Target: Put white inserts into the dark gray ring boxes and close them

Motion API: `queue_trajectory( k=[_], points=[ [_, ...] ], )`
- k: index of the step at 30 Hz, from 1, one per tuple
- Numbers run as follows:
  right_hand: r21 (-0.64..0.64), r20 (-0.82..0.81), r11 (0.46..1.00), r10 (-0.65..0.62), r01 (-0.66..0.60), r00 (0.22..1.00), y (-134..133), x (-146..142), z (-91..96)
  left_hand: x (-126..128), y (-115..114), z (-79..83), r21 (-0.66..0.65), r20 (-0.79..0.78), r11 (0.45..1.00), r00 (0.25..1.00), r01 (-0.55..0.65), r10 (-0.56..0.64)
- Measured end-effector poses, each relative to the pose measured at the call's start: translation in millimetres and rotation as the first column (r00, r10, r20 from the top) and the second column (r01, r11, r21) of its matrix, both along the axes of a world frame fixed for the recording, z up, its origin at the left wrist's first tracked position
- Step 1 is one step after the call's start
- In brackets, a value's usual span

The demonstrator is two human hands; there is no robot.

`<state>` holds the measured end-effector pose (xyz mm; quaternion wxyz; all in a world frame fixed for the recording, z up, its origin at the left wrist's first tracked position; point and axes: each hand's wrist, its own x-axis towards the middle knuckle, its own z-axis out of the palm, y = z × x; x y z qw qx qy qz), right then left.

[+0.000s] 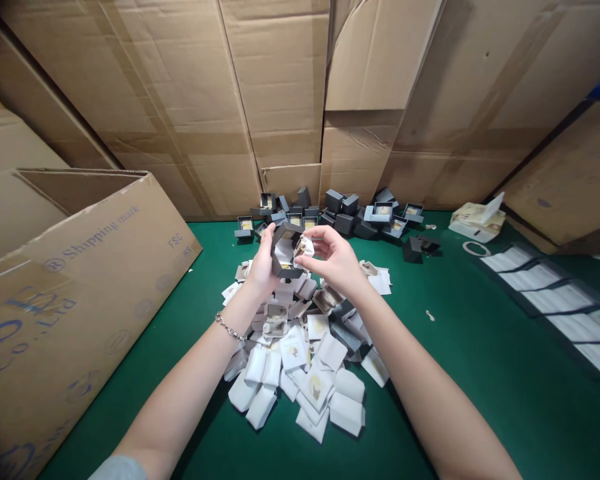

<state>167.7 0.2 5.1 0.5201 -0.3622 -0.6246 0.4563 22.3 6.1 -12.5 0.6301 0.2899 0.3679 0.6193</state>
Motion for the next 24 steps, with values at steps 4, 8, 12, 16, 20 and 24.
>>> queue_trajectory(
  k=[4,8,12,16,20,24],
  points=[
    [0.079,0.118,0.997,-0.021,0.012,0.993,-0.6,-0.2,-2.8,-2.2,-1.4,1.1,0.017,-0.056,1.0,0.998,-0.023,0.024],
    [0.108,0.161,0.994,-0.012,-0.006,0.987,-0.6,2.2,-4.5,-3.3,-3.4,3.9,0.036,-0.122,0.999,0.992,-0.033,0.037],
    [0.116,0.206,0.992,0.017,-0.042,0.978,-0.4,3.1,-5.3,-5.0,-1.9,0.0,0.062,-0.229,0.996,0.97,-0.062,0.074],
    [0.114,0.221,0.991,0.039,-0.066,0.974,0.1,2.7,-6.9,-7.1,-0.2,-3.9,0.081,-0.29,0.994,0.952,-0.076,0.097],
    [0.107,0.221,0.99,0.066,-0.092,0.973,-0.2,0.7,-9.2,-7.9,-1.1,-2.9,0.06,-0.297,0.995,0.95,-0.083,0.097],
    [0.157,0.296,0.982,0.056,-0.106,0.954,-0.6,-1.7,-10.9,-7.6,-2.2,-1.6,0.062,-0.339,0.997,0.938,-0.055,0.073]
  ],
)
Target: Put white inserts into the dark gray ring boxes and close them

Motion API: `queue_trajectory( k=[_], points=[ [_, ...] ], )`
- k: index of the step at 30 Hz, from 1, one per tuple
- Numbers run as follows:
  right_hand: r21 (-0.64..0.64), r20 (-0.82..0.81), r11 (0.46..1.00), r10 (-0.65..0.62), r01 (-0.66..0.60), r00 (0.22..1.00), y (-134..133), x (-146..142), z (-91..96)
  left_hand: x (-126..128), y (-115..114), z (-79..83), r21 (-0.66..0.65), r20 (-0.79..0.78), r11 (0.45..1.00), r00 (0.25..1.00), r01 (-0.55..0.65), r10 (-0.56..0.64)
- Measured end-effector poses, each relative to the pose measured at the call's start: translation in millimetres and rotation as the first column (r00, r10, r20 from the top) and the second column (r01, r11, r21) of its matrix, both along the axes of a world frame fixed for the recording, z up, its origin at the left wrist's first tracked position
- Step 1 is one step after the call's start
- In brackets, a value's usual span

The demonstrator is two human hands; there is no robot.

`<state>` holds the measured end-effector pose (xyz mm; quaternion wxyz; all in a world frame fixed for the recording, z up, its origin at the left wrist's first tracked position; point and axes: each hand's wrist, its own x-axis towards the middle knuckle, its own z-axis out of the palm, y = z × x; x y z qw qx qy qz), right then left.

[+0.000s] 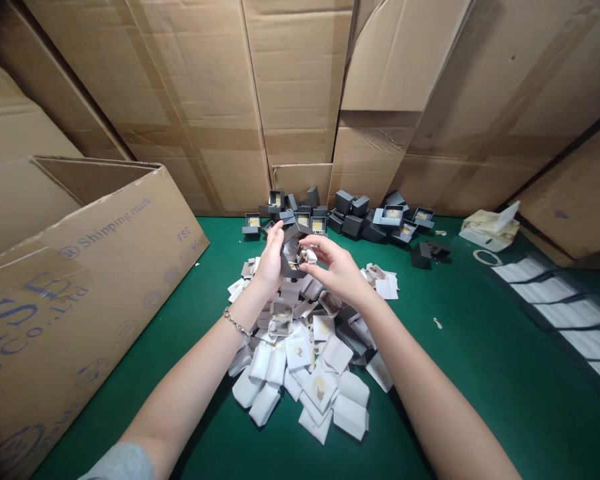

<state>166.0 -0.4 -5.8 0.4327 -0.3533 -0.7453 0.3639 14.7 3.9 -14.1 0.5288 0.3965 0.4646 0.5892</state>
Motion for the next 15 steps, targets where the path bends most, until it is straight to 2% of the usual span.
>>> queue_trajectory(
  k=[4,6,15],
  points=[
    [0.13,0.19,0.991,-0.041,0.016,0.981,1.4,0.8,-2.1,0.8,0.1,-0.8,0.048,-0.081,0.999,0.997,-0.006,0.01],
    [0.152,0.241,0.988,-0.049,0.012,0.969,2.0,1.8,-2.4,1.2,0.4,-1.5,0.047,-0.105,0.999,0.994,-0.003,0.007],
    [0.076,0.173,0.997,0.001,-0.015,0.985,-0.4,0.4,1.6,1.6,1.9,-4.3,0.072,-0.078,0.997,0.997,-0.015,0.02]
  ],
)
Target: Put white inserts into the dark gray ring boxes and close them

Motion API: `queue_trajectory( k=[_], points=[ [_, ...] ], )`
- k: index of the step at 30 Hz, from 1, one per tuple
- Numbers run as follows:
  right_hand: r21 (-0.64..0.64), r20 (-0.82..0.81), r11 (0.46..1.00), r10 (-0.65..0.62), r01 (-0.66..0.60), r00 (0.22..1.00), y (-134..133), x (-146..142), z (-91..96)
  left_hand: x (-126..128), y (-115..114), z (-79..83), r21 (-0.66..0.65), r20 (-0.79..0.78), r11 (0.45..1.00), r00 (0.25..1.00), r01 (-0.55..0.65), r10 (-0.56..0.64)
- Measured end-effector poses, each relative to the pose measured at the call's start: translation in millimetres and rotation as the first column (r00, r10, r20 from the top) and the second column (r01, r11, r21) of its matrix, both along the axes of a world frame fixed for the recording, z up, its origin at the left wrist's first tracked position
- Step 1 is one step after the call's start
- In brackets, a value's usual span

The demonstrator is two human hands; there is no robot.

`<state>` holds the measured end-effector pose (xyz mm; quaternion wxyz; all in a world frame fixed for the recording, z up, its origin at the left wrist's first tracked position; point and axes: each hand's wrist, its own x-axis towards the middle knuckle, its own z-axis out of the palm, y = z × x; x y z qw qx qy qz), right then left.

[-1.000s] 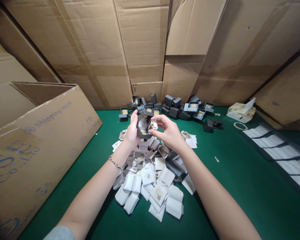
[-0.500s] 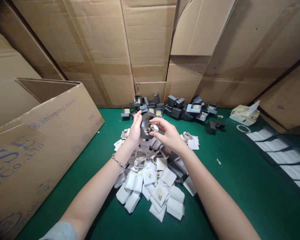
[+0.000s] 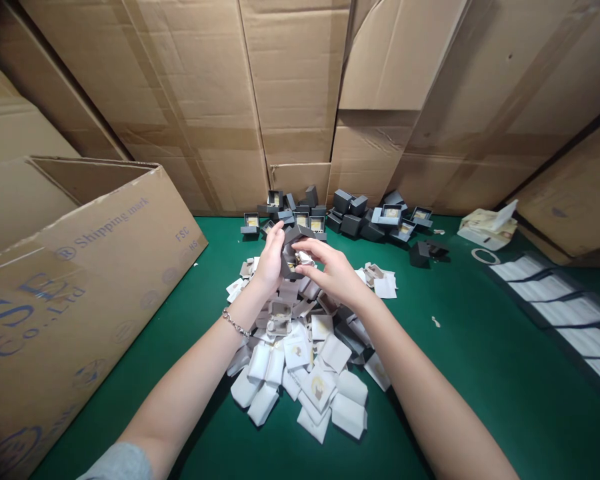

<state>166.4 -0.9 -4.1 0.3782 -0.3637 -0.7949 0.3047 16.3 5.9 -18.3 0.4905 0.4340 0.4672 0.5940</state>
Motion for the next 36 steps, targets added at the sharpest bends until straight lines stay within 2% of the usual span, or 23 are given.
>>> queue_trajectory(
  k=[8,14,20,24,30,36],
  points=[
    [0.035,-0.005,0.999,0.026,-0.026,1.0,-5,-5,3.0,0,-1,1.3,-0.049,0.111,0.998,0.993,0.047,-0.041],
    [0.044,-0.044,0.997,0.065,-0.063,0.997,-6,-8,-0.3,1,0,1.6,-0.049,0.13,0.996,0.989,0.07,-0.063],
    [0.023,0.022,1.0,-0.004,0.003,1.0,-5,-7,-0.7,1,1,1.4,-0.068,0.118,0.994,0.99,0.081,-0.073],
    [0.093,0.113,0.995,0.017,-0.027,0.993,-5,-7,0.8,2,0,2.0,-0.077,0.125,0.995,0.99,0.068,-0.058],
    [0.237,0.157,0.966,0.063,-0.1,0.986,-8,-8,-1.8,3,2,-1.4,-0.087,0.13,0.995,0.991,0.055,-0.043],
    [0.244,0.151,0.966,0.044,-0.08,0.988,-12,-6,0.3,-2,5,0.3,-0.051,0.158,0.997,0.986,0.063,-0.054]
  ],
)
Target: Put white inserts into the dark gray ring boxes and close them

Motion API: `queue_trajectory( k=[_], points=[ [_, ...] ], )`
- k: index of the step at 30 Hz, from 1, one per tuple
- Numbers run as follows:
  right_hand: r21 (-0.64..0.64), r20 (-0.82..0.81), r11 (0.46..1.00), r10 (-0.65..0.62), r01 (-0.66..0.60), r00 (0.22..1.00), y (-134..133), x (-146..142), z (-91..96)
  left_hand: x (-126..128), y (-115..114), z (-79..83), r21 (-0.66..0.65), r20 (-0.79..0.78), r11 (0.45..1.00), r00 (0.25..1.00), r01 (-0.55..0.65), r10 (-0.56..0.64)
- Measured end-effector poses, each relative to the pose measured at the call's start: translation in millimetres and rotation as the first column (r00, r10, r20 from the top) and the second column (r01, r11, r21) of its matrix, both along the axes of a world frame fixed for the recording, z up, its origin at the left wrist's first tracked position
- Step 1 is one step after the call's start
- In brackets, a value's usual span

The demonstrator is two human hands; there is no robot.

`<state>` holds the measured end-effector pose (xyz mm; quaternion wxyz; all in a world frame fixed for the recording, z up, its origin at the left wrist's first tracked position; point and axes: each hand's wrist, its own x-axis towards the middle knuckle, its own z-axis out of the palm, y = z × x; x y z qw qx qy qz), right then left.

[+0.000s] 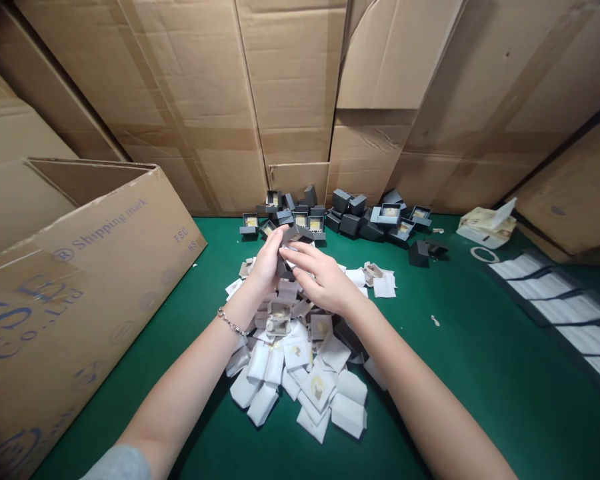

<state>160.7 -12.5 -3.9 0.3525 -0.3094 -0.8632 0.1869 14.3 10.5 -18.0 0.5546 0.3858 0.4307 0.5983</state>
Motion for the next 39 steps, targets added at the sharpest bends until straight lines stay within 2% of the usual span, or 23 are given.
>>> queue_trajectory(
  k=[5,9,20,24,29,34,36,39],
  points=[
    [-0.034,-0.032,0.999,0.012,-0.013,0.999,-3,-4,1.9,-4,-2,11.6,-0.135,0.048,0.987,0.995,0.088,-0.083],
    [0.003,-0.052,1.0,-0.026,0.027,0.998,-2,-8,-3.6,-5,-3,15.7,-0.19,0.093,0.976,0.991,0.111,-0.095],
    [0.179,-0.036,0.982,-0.059,0.065,0.998,5,-11,-19.7,-7,5,2.7,-0.111,0.042,0.99,0.996,0.084,-0.08],
    [0.262,-0.024,0.964,-0.049,0.053,0.999,3,-14,-22.2,-9,2,6.7,-0.084,-0.035,0.995,0.998,0.045,-0.048],
    [0.354,-0.02,0.935,-0.023,0.028,1.0,-1,-16,-17.2,-11,-5,15.4,-0.12,-0.023,0.987,0.993,0.109,-0.113],
    [0.349,-0.044,0.936,-0.022,0.036,0.999,-2,-14,-14.2,-11,-7,17.8,-0.208,0.044,0.953,0.976,0.22,-0.215],
    [0.311,-0.088,0.948,-0.04,0.066,0.995,-2,-14,-14.9,-12,-6,16.9,-0.25,0.057,0.934,0.967,0.256,-0.25],
    [0.244,-0.124,0.967,-0.05,0.079,0.991,-3,-14,-15.0,-13,-6,15.1,-0.239,0.094,0.914,0.944,0.329,-0.315]
  ],
)
